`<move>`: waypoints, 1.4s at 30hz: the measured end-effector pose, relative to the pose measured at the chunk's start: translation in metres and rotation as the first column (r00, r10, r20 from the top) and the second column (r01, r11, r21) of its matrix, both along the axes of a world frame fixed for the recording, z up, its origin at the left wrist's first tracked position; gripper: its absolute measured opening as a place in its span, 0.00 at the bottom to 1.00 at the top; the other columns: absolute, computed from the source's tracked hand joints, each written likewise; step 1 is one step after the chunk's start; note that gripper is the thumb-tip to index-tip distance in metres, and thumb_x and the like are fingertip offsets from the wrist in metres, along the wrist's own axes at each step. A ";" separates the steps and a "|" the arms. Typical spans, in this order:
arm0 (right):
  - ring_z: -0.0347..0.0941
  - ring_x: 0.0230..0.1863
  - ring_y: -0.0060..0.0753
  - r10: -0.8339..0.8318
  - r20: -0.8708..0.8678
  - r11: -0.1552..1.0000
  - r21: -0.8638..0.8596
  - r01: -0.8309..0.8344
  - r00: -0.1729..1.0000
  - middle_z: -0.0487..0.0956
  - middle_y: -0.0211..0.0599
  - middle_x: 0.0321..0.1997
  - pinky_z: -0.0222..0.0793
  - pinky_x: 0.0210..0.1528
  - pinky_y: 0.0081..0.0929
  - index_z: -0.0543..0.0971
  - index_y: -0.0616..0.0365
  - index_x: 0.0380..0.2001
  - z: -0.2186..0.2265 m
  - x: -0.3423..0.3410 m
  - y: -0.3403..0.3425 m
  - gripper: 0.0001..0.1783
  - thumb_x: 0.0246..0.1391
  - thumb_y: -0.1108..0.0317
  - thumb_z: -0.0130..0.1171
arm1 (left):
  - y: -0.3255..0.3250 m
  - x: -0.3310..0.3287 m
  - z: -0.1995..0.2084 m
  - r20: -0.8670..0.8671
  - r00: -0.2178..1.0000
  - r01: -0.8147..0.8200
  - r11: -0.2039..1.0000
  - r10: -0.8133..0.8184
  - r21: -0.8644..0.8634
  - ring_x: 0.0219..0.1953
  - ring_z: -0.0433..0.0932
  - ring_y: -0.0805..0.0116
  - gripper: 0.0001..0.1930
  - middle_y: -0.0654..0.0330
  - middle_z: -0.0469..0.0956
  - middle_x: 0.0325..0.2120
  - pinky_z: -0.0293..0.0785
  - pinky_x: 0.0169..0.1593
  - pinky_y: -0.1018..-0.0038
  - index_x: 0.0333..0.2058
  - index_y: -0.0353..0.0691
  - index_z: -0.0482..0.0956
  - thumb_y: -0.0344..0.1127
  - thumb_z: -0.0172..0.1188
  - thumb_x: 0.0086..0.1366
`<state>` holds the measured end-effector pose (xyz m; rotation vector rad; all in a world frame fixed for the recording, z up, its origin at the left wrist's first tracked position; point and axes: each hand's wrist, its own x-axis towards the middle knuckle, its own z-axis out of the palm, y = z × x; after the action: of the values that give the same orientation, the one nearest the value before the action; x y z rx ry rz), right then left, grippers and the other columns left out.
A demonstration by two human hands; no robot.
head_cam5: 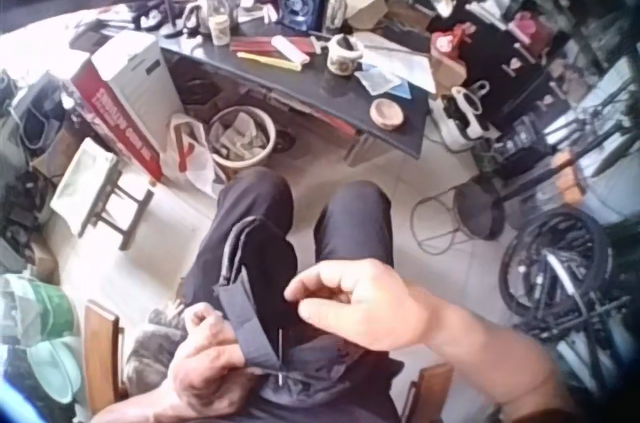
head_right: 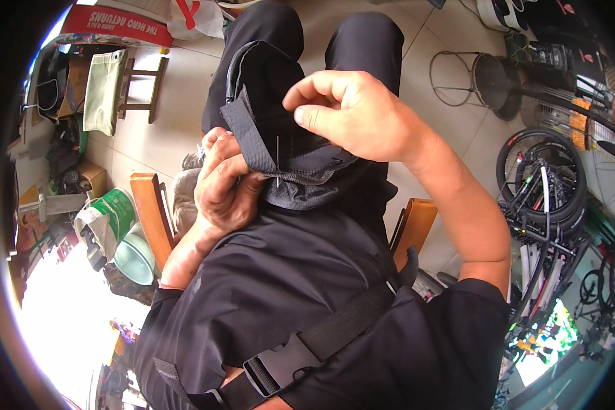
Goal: The person is sewing a black bag using a needle and thread. They are sitting in a chair and holding the bag on their lap while stitching the fabric.
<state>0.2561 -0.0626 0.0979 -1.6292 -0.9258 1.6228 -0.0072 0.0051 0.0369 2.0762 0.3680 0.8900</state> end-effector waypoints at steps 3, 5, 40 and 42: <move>0.76 0.34 0.19 0.217 0.061 0.974 0.060 -0.220 0.974 0.86 0.34 0.48 0.75 0.39 0.23 0.84 0.62 0.61 -0.005 0.001 0.003 0.21 0.69 0.65 0.68 | 0.002 -0.001 -0.002 0.006 1.000 0.015 0.999 -0.015 -0.040 0.39 0.81 0.64 0.14 0.61 0.86 0.42 0.65 0.59 0.59 0.44 0.42 0.85 0.22 0.75 0.61; 0.76 0.37 0.23 0.309 0.081 0.950 0.014 -0.311 0.948 0.84 0.35 0.54 0.76 0.42 0.27 0.85 0.55 0.62 0.000 -0.001 0.007 0.24 0.64 0.63 0.71 | 0.002 -0.001 -0.003 0.018 1.000 0.012 0.997 -0.011 -0.078 0.41 0.81 0.63 0.13 0.60 0.87 0.43 0.66 0.58 0.60 0.44 0.42 0.85 0.23 0.75 0.62; 0.82 0.29 0.49 -0.095 0.656 0.593 0.642 -0.487 0.748 0.80 0.40 0.29 0.77 0.30 0.39 0.76 0.60 0.36 -0.004 -0.017 0.027 0.13 0.53 0.78 0.73 | -0.003 -0.020 -0.040 0.216 0.976 0.094 0.842 0.027 -0.532 0.45 0.85 0.60 0.04 0.53 0.85 0.42 0.82 0.52 0.66 0.43 0.37 0.85 0.29 0.71 0.74; 0.82 0.28 0.50 -0.023 0.677 0.635 0.578 -0.512 0.736 0.80 0.41 0.28 0.77 0.30 0.39 0.77 0.60 0.35 -0.004 -0.013 0.022 0.12 0.54 0.78 0.72 | -0.004 -0.018 -0.040 0.231 0.972 0.087 0.833 0.051 -0.546 0.45 0.85 0.62 0.03 0.52 0.87 0.43 0.81 0.52 0.68 0.42 0.37 0.87 0.28 0.72 0.74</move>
<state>0.2429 -0.0408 0.0944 -1.4399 -1.9607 0.5768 -0.0256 0.0009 -0.0034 1.4175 0.4183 0.8812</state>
